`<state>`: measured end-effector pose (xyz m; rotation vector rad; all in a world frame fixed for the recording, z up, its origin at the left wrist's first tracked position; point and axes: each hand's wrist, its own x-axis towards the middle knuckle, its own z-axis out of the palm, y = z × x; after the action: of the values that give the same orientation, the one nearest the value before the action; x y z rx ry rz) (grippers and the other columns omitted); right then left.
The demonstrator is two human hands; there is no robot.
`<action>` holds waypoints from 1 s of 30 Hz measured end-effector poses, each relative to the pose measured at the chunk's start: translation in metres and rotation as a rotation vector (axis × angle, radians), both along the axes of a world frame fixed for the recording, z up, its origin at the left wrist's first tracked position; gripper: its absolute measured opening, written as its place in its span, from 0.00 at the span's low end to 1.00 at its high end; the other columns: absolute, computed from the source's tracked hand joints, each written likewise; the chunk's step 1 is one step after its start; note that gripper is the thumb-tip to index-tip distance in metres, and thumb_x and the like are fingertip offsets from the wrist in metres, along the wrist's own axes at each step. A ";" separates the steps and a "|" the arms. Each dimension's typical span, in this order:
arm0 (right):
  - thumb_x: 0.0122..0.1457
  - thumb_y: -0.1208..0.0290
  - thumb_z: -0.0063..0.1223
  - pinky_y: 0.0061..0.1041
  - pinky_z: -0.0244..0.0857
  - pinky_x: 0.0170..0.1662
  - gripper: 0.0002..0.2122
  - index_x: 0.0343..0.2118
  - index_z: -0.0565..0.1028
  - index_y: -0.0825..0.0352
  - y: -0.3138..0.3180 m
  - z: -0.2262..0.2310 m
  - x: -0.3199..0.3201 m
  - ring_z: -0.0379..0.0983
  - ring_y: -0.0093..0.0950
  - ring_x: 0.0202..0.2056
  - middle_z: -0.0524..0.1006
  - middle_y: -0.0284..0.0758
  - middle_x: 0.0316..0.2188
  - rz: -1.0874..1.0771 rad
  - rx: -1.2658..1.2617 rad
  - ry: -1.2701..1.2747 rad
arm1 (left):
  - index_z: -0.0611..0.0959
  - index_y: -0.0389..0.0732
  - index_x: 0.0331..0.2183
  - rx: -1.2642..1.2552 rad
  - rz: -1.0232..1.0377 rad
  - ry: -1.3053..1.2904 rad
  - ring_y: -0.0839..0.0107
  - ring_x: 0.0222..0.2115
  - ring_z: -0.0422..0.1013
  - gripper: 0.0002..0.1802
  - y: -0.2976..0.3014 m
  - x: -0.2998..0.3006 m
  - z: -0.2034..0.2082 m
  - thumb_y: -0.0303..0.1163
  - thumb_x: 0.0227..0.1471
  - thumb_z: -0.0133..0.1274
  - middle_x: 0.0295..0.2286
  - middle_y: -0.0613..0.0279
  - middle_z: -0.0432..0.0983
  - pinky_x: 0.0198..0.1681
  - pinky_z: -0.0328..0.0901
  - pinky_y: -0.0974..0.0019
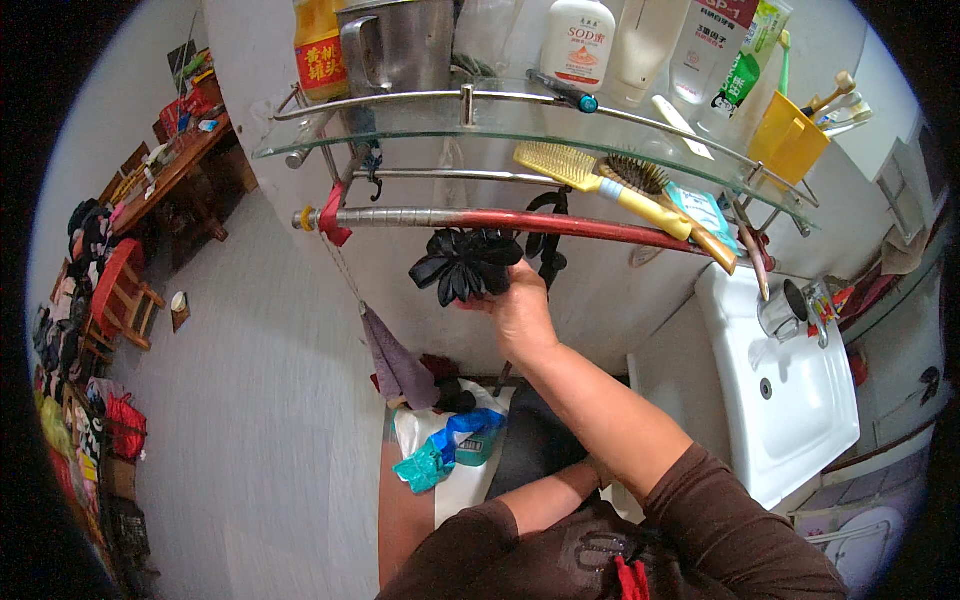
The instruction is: The person cleans a bathroom sink and surrounding items using a cloth. They wipe the sink basin, faucet, and a metal cup, then wash and wring the cloth under running water.
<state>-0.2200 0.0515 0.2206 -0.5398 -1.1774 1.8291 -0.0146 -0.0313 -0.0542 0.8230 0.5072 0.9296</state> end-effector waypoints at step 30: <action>0.69 0.72 0.53 0.41 0.79 0.49 0.06 0.44 0.77 0.67 0.014 0.017 -0.052 0.84 0.39 0.44 0.83 0.43 0.42 0.003 0.016 0.326 | 0.74 0.41 0.63 -0.299 0.010 -0.309 0.63 0.62 0.66 0.23 -0.007 -0.009 0.009 0.39 0.73 0.47 0.62 0.56 0.71 0.68 0.59 0.54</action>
<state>-0.2716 0.0656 0.2374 -0.2180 -0.9704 1.8258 -0.0238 -0.0387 -0.0449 0.3975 0.3684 0.9420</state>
